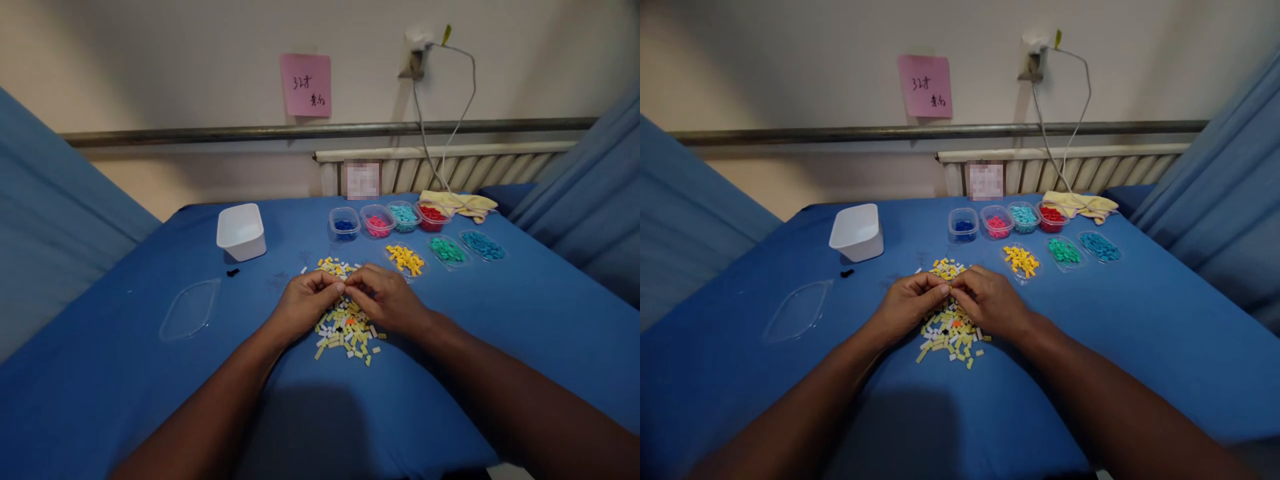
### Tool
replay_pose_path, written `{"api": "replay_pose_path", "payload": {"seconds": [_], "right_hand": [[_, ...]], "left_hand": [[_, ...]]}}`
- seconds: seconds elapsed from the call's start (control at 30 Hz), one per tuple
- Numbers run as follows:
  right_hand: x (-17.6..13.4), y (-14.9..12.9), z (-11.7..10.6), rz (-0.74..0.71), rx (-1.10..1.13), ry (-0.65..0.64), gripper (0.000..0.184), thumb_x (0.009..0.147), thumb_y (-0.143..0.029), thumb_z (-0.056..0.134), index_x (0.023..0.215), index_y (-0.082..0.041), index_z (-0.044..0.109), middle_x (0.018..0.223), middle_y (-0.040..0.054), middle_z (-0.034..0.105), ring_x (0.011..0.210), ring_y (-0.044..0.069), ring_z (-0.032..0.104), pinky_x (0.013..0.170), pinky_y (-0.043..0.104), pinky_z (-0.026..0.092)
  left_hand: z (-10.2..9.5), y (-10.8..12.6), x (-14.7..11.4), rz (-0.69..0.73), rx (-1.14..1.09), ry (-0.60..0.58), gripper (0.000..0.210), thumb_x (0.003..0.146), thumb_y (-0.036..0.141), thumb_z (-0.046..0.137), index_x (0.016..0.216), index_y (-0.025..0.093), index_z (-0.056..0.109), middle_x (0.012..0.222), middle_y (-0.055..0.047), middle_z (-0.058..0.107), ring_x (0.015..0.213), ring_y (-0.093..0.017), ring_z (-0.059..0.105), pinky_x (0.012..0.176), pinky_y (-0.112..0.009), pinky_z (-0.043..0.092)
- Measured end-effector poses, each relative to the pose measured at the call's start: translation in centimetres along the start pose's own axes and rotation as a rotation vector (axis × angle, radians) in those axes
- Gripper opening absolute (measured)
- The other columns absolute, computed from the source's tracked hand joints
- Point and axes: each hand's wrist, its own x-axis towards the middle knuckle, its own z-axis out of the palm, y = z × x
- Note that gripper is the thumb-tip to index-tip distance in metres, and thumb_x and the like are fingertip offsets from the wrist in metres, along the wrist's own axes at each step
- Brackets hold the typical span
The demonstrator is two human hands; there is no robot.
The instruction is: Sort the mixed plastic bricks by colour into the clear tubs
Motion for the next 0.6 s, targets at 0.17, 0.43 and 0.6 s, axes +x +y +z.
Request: {"api": "replay_pose_path", "payload": {"seconds": [0.17,0.43,0.6], "right_hand": [[0.1,1.5,-2.8,0.002,-0.225,-0.135,0.014,0.106,-0.029,0.064,0.102,-0.022,0.075,0.094,0.0052,0.077,0.085,0.020,0.069,0.076,0.032,0.048],[-0.7,6.2,-10.1,0.472,-0.753,-0.324,0.027,0.102,-0.033,0.057,0.106,-0.023,0.082,0.105,0.0094,0.082,0.087,0.025,0.072,0.065,0.033,0.035],[-1.0,7.0,-9.7,0.454,-0.766,-0.348,0.032,0.103,-0.031,0.056,0.117,-0.023,0.083,0.115,0.0116,0.081,0.094,0.027,0.073,0.070,0.034,0.040]], "left_hand": [[0.2,0.7,-0.4,0.072,0.162,0.062,0.029,0.090,0.046,0.078,0.091,0.016,0.079,0.082,-0.003,0.073,0.074,-0.015,0.059,0.071,-0.028,0.046],[-2.7,-0.4,0.9,0.245,0.381,0.437,0.026,0.098,0.045,0.073,0.103,0.021,0.082,0.091,-0.003,0.078,0.081,-0.018,0.069,0.077,-0.031,0.054],[-3.1,-1.1,1.2,0.504,0.748,0.312,0.023,0.105,0.030,0.062,0.115,0.020,0.081,0.109,-0.007,0.080,0.103,-0.023,0.073,0.096,-0.039,0.056]]}}
